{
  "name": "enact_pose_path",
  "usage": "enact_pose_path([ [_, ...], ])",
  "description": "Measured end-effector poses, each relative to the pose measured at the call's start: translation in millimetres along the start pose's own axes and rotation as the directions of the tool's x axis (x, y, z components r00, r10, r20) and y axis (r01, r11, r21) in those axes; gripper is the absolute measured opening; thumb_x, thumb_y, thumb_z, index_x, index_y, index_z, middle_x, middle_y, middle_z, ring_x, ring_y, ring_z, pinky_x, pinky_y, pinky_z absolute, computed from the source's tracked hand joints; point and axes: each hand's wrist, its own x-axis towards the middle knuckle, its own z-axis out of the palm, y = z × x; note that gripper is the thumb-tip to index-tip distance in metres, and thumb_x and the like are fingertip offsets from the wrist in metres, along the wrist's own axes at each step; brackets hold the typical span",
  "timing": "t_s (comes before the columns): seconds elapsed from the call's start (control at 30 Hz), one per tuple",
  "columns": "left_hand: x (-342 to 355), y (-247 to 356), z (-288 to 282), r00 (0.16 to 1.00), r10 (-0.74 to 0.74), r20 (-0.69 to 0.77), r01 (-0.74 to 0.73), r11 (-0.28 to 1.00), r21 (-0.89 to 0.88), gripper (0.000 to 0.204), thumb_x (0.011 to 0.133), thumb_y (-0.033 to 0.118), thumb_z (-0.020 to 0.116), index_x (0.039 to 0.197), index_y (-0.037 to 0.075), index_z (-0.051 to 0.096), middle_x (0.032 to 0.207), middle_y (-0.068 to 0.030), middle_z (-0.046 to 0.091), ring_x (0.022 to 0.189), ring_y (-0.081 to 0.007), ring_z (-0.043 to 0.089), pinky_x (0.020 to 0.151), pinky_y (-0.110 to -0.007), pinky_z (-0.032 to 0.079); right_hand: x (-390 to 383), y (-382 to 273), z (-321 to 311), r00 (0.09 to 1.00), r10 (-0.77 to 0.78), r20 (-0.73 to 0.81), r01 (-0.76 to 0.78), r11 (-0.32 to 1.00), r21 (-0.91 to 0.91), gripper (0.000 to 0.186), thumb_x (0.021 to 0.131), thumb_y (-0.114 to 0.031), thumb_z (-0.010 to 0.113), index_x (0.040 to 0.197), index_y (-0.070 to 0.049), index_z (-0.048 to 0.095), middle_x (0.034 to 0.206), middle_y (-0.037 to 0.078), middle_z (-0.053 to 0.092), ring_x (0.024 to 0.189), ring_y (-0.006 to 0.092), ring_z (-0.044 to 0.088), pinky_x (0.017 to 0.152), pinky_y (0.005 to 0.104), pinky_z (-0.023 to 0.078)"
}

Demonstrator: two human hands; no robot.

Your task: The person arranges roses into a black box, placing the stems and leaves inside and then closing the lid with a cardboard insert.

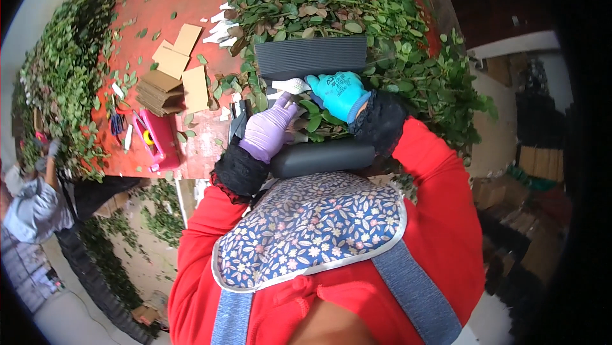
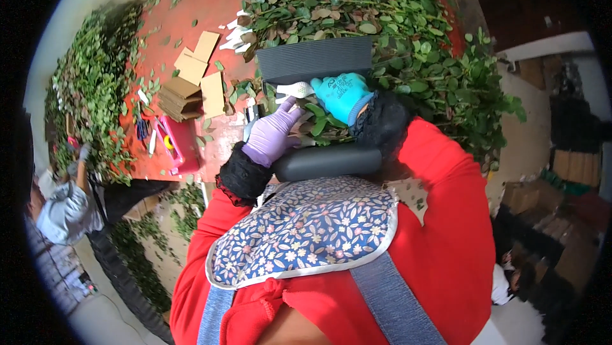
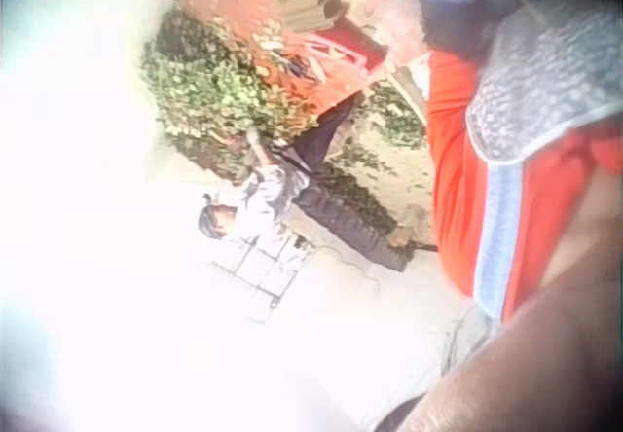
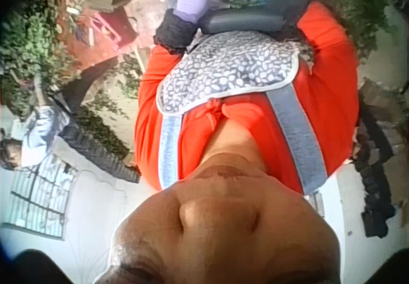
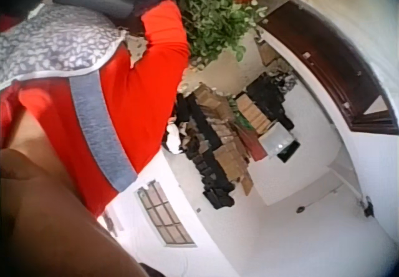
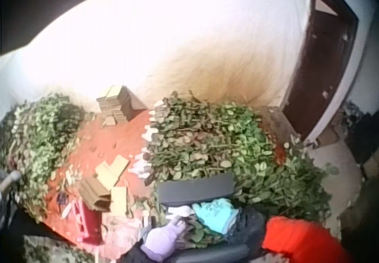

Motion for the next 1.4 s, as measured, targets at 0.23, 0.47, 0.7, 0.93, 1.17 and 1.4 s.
enact_pose_path([
  [0.23,-2.0,-3.2,-0.1,1.000,-0.020,0.005,0.020,0.999,-0.040,0.072,0.076,0.025,0.079,0.140,0.020,0.047,0.152,-0.0150,0.039,0.111,-0.0346,0.062,0.086,-0.041,0.055,5.2,10.4,24.7,0.999,0.019,-0.045,-0.006,0.963,0.268,0.014,0.088,-0.024,0.060,0.096,-0.015,0.065,0.088,0.004,0.070,0.083,0.0267,0.069,0.069,0.0421,0.052],
  [0.47,4.8,-2.1,-13.6,0.997,0.048,0.063,-0.039,0.989,-0.140,0.069,0.075,0.023,0.080,0.135,0.010,0.049,0.156,-0.0145,0.033,0.109,-0.0354,0.062,0.083,-0.040,0.054,-12.2,19.1,21.1,0.894,0.104,-0.436,0.151,0.846,0.511,0.023,0.085,-0.018,0.067,0.106,-0.009,0.067,0.085,0.014,0.068,0.077,0.0338,0.065,0.068,0.0445,0.050],
  [0.7,1.6,-5.7,-8.7,0.997,0.030,0.077,-0.032,0.999,0.035,0.076,0.075,0.028,0.080,0.139,0.008,0.044,0.142,-0.0152,0.045,0.101,-0.0346,0.064,0.079,-0.041,0.055,-22.3,13.9,-18.1,0.961,0.001,-0.278,0.095,0.939,0.331,0.022,0.083,-0.029,0.072,0.093,-0.010,0.063,0.076,0.009,0.064,0.071,0.0312,0.065,0.062,0.0443,0.050],
  [0.93,4.2,8.3,-24.7,0.996,0.091,-0.010,-0.092,0.995,-0.028,0.084,0.074,0.022,0.077,0.148,0.019,0.038,0.138,-0.0112,0.050,0.097,-0.0332,0.064,0.076,-0.041,0.055,-14.7,-1.2,2.2,0.967,0.124,-0.221,-0.097,0.987,0.127,0.029,0.084,-0.026,0.069,0.102,-0.009,0.054,0.075,0.008,0.062,0.065,0.0276,0.064,0.058,0.0429,0.049],
  [1.17,3.2,-10.1,-0.3,0.977,0.215,-0.005,-0.215,0.976,0.030,0.079,0.079,0.023,0.074,0.150,0.027,0.038,0.153,-0.0098,0.038,0.087,-0.0302,0.067,0.072,-0.040,0.055,-5.7,2.6,33.9,0.971,0.055,-0.235,-0.026,0.992,0.124,0.021,0.082,-0.024,0.066,0.093,-0.009,0.055,0.068,0.005,0.061,0.059,0.0246,0.063,0.055,0.0413,0.048],
  [1.4,-3.7,-13.6,-19.0,0.906,0.108,-0.409,-0.047,0.987,0.155,0.041,0.080,0.002,0.067,0.119,0.014,0.062,0.098,-0.0078,0.064,0.083,-0.0280,0.066,0.066,-0.040,0.054,-2.8,-1.1,34.6,0.975,0.061,-0.214,-0.050,0.997,0.053,0.012,0.084,-0.020,0.061,0.091,-0.010,0.058,0.072,0.005,0.064,0.064,0.0263,0.066,0.057,0.0413,0.050],
])
